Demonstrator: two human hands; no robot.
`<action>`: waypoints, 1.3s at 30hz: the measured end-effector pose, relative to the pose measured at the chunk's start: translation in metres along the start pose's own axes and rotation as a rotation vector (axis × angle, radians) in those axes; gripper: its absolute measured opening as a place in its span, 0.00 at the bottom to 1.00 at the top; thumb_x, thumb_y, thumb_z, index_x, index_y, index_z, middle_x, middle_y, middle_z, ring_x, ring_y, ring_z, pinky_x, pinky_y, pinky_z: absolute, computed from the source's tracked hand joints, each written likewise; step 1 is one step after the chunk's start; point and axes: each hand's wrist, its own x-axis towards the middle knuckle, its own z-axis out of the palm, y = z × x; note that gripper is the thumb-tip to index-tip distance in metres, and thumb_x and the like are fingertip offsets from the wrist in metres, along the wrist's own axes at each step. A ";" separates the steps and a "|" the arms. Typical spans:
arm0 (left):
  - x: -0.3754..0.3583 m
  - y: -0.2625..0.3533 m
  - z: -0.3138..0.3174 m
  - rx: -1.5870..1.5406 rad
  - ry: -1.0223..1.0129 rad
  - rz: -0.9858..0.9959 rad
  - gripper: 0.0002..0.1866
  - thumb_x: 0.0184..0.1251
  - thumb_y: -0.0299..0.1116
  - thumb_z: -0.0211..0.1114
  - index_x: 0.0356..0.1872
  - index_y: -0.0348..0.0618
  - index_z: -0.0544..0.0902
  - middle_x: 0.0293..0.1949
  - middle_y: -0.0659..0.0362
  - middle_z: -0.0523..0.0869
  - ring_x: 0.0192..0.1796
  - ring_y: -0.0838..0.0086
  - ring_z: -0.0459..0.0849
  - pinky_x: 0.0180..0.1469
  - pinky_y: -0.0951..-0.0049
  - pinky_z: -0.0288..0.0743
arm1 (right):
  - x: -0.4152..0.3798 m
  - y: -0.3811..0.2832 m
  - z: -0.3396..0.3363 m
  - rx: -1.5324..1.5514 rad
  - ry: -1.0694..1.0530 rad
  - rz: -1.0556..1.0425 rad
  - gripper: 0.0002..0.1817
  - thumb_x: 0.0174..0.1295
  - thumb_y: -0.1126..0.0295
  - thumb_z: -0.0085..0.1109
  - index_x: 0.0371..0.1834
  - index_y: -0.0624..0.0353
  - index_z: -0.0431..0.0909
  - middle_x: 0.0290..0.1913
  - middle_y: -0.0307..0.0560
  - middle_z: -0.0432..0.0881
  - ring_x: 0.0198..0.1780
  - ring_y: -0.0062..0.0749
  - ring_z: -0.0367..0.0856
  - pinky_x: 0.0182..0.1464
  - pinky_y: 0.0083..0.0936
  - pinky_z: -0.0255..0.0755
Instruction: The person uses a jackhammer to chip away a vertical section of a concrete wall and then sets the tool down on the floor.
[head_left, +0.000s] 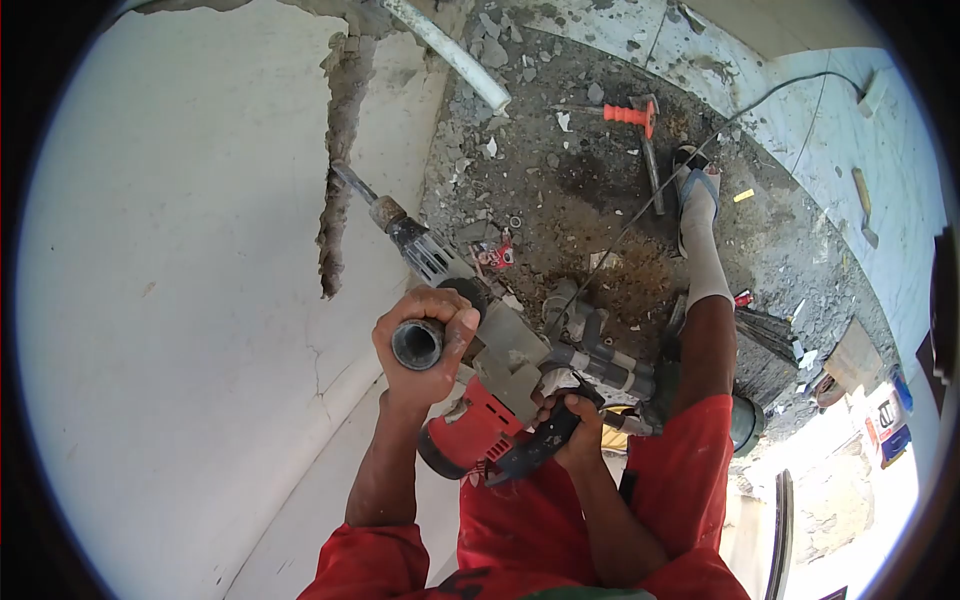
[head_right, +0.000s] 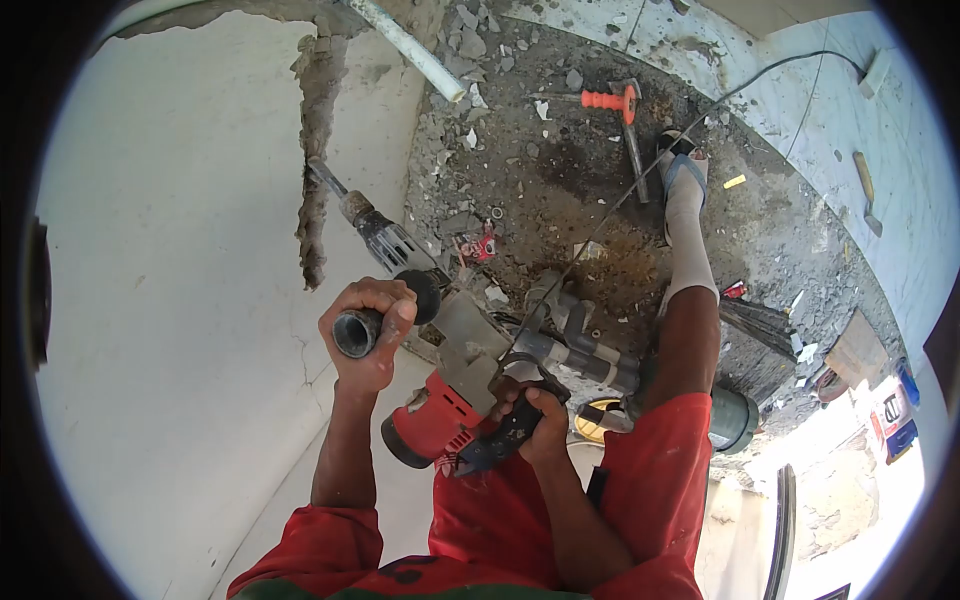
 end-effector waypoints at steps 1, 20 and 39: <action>-0.003 -0.004 -0.008 -0.001 -0.022 0.009 0.07 0.57 0.19 0.69 0.28 0.36 0.77 0.27 0.57 0.81 0.33 0.72 0.80 0.40 0.69 0.74 | -0.002 0.004 0.000 -0.030 0.009 0.001 0.10 0.55 0.64 0.61 0.34 0.56 0.76 0.33 0.44 0.79 0.35 0.36 0.80 0.41 0.40 0.76; 0.008 -0.047 -0.064 -0.077 0.046 0.081 0.09 0.55 0.22 0.72 0.28 0.39 0.77 0.26 0.59 0.81 0.31 0.75 0.78 0.43 0.65 0.77 | 0.051 0.080 0.000 0.015 0.078 -0.080 0.10 0.53 0.66 0.59 0.36 0.57 0.76 0.34 0.47 0.80 0.36 0.40 0.80 0.43 0.39 0.75; 0.049 0.029 -0.010 -0.414 0.541 -0.052 0.08 0.58 0.23 0.71 0.27 0.41 0.78 0.24 0.64 0.80 0.29 0.76 0.80 0.39 0.72 0.76 | -0.030 -0.097 0.158 -0.722 -0.007 -0.245 0.15 0.57 0.61 0.61 0.42 0.57 0.76 0.37 0.50 0.82 0.38 0.40 0.84 0.42 0.42 0.82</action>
